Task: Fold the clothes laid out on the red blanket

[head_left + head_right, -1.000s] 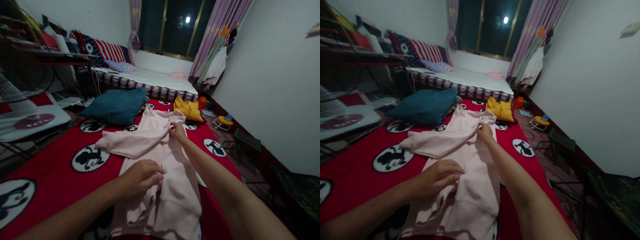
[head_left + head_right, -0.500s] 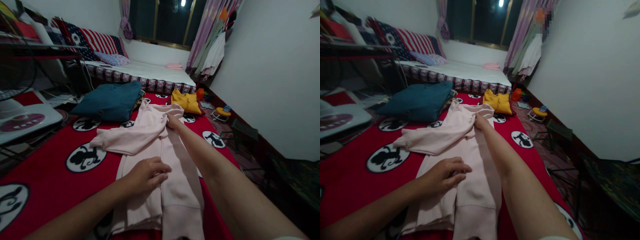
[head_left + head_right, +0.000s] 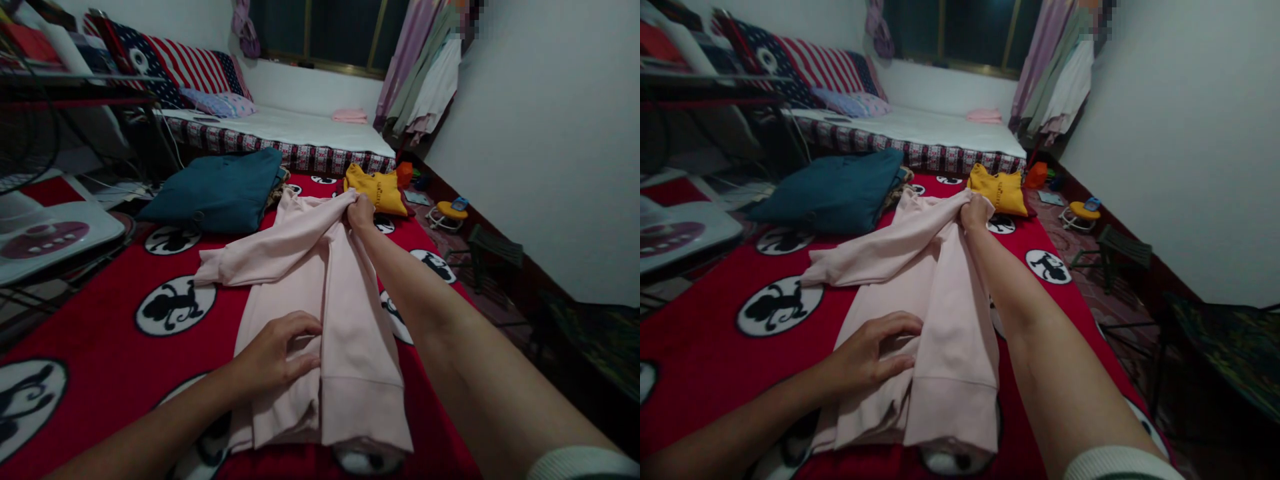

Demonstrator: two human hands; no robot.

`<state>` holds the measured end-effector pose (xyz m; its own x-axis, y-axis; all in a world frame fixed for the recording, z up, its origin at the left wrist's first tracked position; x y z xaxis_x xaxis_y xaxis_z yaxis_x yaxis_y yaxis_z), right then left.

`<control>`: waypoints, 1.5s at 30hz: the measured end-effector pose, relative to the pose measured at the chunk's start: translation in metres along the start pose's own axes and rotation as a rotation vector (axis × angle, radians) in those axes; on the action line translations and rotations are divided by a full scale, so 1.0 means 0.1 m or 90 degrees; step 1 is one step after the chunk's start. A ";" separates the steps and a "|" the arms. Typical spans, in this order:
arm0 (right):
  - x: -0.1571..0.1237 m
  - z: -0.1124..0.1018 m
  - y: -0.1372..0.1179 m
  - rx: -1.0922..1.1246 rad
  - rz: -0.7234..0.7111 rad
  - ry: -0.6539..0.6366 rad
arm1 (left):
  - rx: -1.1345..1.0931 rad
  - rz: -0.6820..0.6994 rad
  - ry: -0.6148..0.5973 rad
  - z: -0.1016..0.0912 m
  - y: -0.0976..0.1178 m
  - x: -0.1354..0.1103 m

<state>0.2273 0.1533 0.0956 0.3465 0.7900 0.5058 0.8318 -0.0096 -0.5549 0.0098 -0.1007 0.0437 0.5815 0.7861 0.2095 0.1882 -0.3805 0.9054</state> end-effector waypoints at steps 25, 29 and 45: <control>-3.20 -1.86 -0.64 0.063 -0.375 -0.178 | 0.253 0.406 0.063 0.12 0.62 0.09; -3.21 -1.98 -0.67 0.144 -0.388 -0.097 | 0.262 0.467 0.057 0.08 0.90 0.05; -2.32 -1.31 -0.38 0.016 -0.287 -0.173 | 0.287 0.147 -0.004 0.09 0.38 0.60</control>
<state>0.1720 -0.1097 0.0860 -0.1716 0.8424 0.5107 0.8605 0.3806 -0.3387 0.0591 -0.0723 0.0878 0.6534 0.6537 0.3818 0.3763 -0.7180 0.5855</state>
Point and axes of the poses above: each hand's wrist, its own x-axis towards the middle knuckle, its own z-axis out of the palm, y = z × x, the point moved 10 cm from there along x, towards the middle knuckle, and after that the axes turned 10 degrees about y, right-handed, at the moved point
